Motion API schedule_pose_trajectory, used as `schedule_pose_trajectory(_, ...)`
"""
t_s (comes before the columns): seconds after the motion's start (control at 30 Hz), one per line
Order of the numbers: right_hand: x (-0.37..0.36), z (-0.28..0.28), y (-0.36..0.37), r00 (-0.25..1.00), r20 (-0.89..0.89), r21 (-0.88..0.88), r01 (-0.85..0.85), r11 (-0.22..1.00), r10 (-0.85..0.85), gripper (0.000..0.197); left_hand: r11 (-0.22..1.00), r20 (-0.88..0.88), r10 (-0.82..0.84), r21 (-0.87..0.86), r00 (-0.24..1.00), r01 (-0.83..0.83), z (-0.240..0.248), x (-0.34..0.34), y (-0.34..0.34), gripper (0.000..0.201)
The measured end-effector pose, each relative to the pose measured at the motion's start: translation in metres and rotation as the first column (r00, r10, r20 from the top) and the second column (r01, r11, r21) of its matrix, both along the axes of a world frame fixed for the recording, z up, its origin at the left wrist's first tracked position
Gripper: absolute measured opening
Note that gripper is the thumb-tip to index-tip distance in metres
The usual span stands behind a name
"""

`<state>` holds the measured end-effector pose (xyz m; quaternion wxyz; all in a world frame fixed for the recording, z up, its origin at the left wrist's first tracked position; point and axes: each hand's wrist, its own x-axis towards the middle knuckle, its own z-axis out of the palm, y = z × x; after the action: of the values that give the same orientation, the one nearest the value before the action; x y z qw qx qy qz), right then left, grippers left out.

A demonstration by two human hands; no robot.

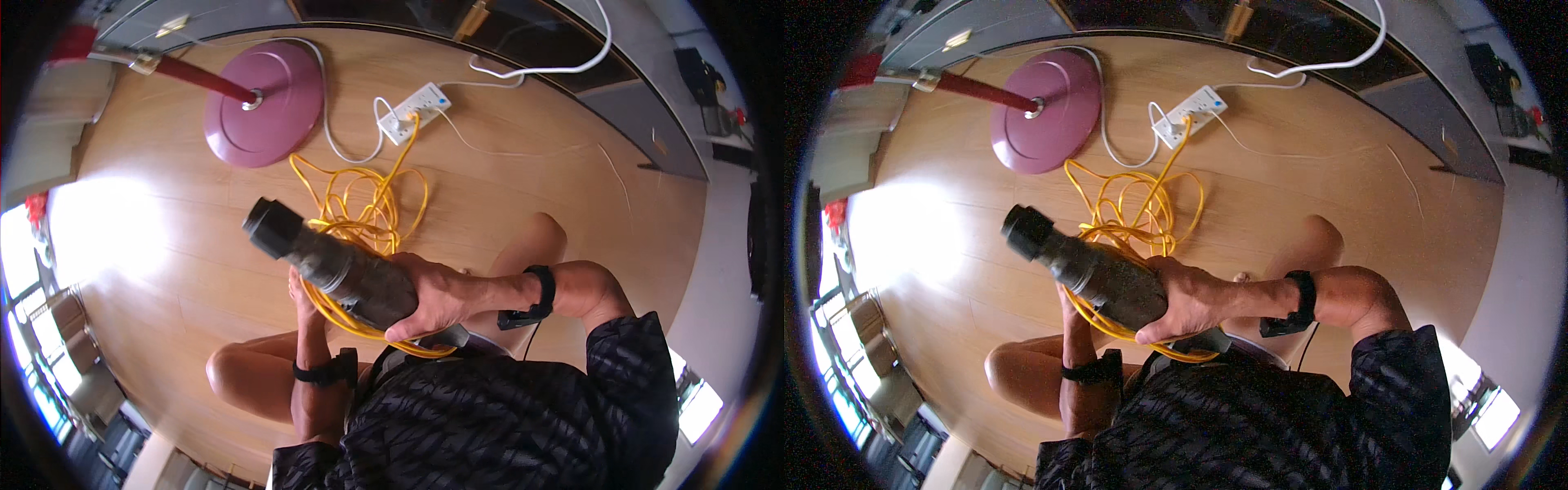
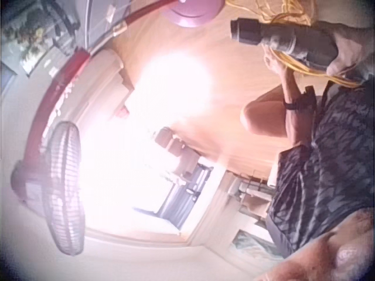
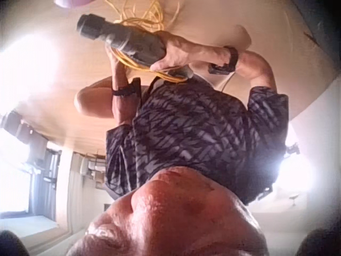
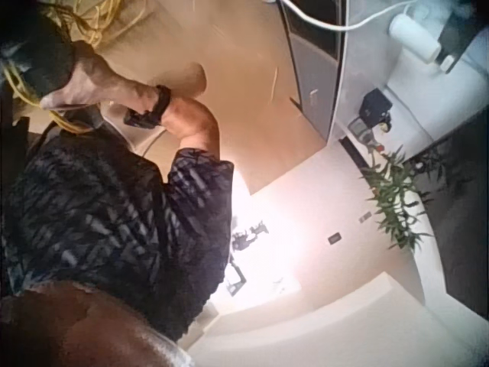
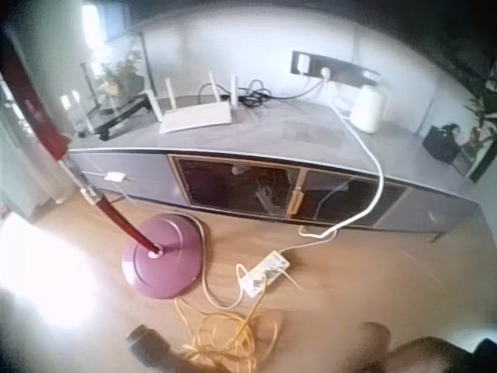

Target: The person organizes tools and equipment, placing items into a bag, wrapping a power cord around a handheld drill, and plugging the drill into a power strip on the floor.

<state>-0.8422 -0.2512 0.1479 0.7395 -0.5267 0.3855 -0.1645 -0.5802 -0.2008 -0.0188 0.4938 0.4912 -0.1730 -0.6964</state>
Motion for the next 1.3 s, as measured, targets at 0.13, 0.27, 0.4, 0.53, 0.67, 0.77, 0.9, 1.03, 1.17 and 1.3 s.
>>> schedule_pose_trajectory(0.13, -0.002, 0.014, 0.006, 0.959, -0.280, 0.099, -0.017, 0.995, 0.045, 0.089, 0.999, 0.022, 0.016, -0.032, 1.000, -0.015, 0.036, -0.021, -0.022, 0.040)
schedule_pose_trajectory(0.27, 0.004, -0.002, 0.014, 0.936, -0.349, 0.083, -0.009, 0.996, 0.038, 0.087, 0.986, 0.216, -0.076, -0.127, 0.974, 0.105, 0.011, -0.005, -0.014, 0.039)
schedule_pose_trajectory(0.4, 0.006, -0.027, 0.015, 0.935, -0.334, -0.040, 0.111, 0.993, -0.118, 0.081, 0.944, -0.269, 0.188, 0.315, 0.945, -0.098, 0.003, -0.004, -0.019, 0.031)
schedule_pose_trajectory(0.53, 0.006, -0.073, 0.008, 0.916, -0.348, -0.007, 0.213, 0.977, -0.202, 0.080, 0.830, 0.911, -0.186, -0.054, 0.367, 0.555, 0.024, -0.027, -0.052, 0.029)
schedule_pose_trajectory(0.67, 0.004, -0.123, -0.005, 0.983, -0.037, 0.355, 0.180, 0.917, -0.179, 0.058, 0.823, 0.973, -0.211, 0.123, 0.096, 0.554, -0.009, -0.026, -0.054, 0.034)
schedule_pose_trajectory(0.77, -0.005, -0.178, 0.003, 0.978, -0.036, 0.519, 0.194, 0.833, -0.206, 0.058, 0.765, 0.942, -0.333, 0.293, -0.037, 0.573, -0.025, -0.036, -0.059, 0.033)
schedule_pose_trajectory(0.9, -0.006, -0.226, 0.014, 0.976, -0.138, 0.616, 0.218, 0.757, -0.168, 0.055, 0.732, 0.901, -0.431, 0.381, -0.050, 0.565, -0.047, -0.034, -0.056, 0.031)
schedule_pose_trajectory(1.03, 0.001, -0.221, 0.015, 0.956, -0.281, 0.512, 0.227, 0.828, -0.089, 0.046, 0.746, 0.917, -0.398, 0.340, -0.026, 0.572, -0.060, -0.030, -0.047, 0.028)
schedule_pose_trajectory(1.17, 0.009, -0.194, 0.000, 0.900, -0.436, 0.189, 0.090, 0.978, 0.001, 0.051, 0.774, 0.923, -0.381, 0.287, 0.054, 0.565, -0.070, -0.023, -0.040, 0.027)
schedule_pose_trajectory(1.3, -0.010, -0.214, -0.016, 0.805, -0.553, 0.041, -0.231, 0.972, 0.215, 0.053, 0.792, 0.950, -0.302, 0.205, 0.077, 0.576, -0.069, -0.026, -0.043, 0.026)
